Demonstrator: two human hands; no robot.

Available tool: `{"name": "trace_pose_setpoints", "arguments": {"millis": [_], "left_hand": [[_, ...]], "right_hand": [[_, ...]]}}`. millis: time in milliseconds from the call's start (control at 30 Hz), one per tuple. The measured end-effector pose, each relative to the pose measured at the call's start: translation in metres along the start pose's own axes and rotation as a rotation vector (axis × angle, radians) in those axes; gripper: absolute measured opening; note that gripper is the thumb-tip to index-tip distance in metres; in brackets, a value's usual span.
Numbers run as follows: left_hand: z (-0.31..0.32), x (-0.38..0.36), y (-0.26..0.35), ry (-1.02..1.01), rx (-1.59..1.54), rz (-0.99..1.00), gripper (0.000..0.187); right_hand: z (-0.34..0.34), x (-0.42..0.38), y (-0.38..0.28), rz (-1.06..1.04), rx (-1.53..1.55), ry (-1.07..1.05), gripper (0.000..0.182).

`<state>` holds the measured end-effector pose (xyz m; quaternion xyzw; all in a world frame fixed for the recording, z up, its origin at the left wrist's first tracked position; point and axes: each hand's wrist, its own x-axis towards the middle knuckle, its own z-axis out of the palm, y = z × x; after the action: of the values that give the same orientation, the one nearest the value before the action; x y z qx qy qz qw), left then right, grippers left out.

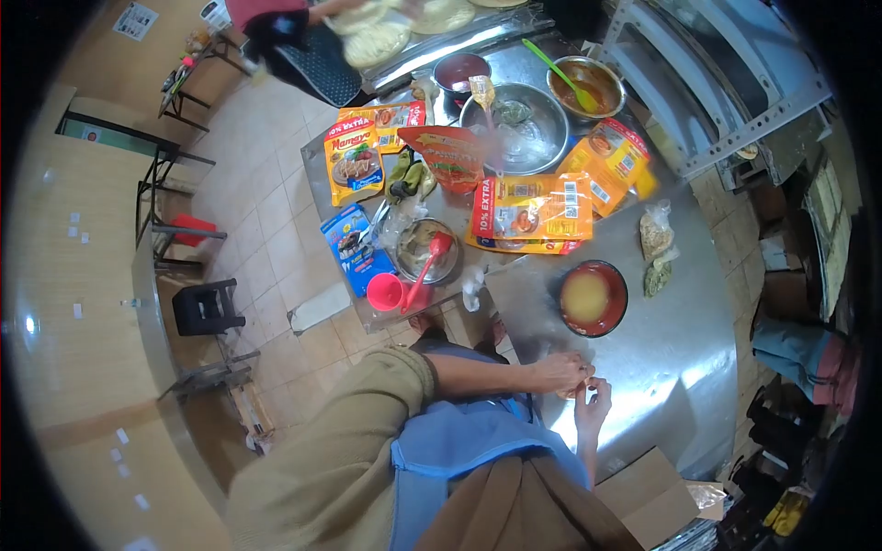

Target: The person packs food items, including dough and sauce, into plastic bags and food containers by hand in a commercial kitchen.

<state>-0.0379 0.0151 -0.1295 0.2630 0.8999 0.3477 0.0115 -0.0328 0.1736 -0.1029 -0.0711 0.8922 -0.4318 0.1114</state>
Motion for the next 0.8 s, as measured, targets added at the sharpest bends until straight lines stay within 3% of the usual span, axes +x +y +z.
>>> {"name": "trace_pose_setpoints", "arguments": {"millis": [300,400,700,800], "left_hand": [[-0.006,0.017,0.011,-0.146,-0.174,-0.297,0.035],[-0.012,0.02,0.012,-0.16,-0.295,-0.392,0.029],[0.013,0.012,-0.001,0.06,-0.644,-0.413,0.016],[0.014,0.015,-0.002,-0.056,-0.631,-0.366,0.016]], "right_hand": [[-0.004,-0.003,0.001,0.112,0.04,-0.016,0.014],[-0.003,-0.004,0.008,0.166,0.07,-0.035,0.013],[-0.01,-0.014,0.011,0.196,0.084,0.023,0.01],[-0.01,-0.016,0.015,0.188,0.05,0.024,0.012]]}}
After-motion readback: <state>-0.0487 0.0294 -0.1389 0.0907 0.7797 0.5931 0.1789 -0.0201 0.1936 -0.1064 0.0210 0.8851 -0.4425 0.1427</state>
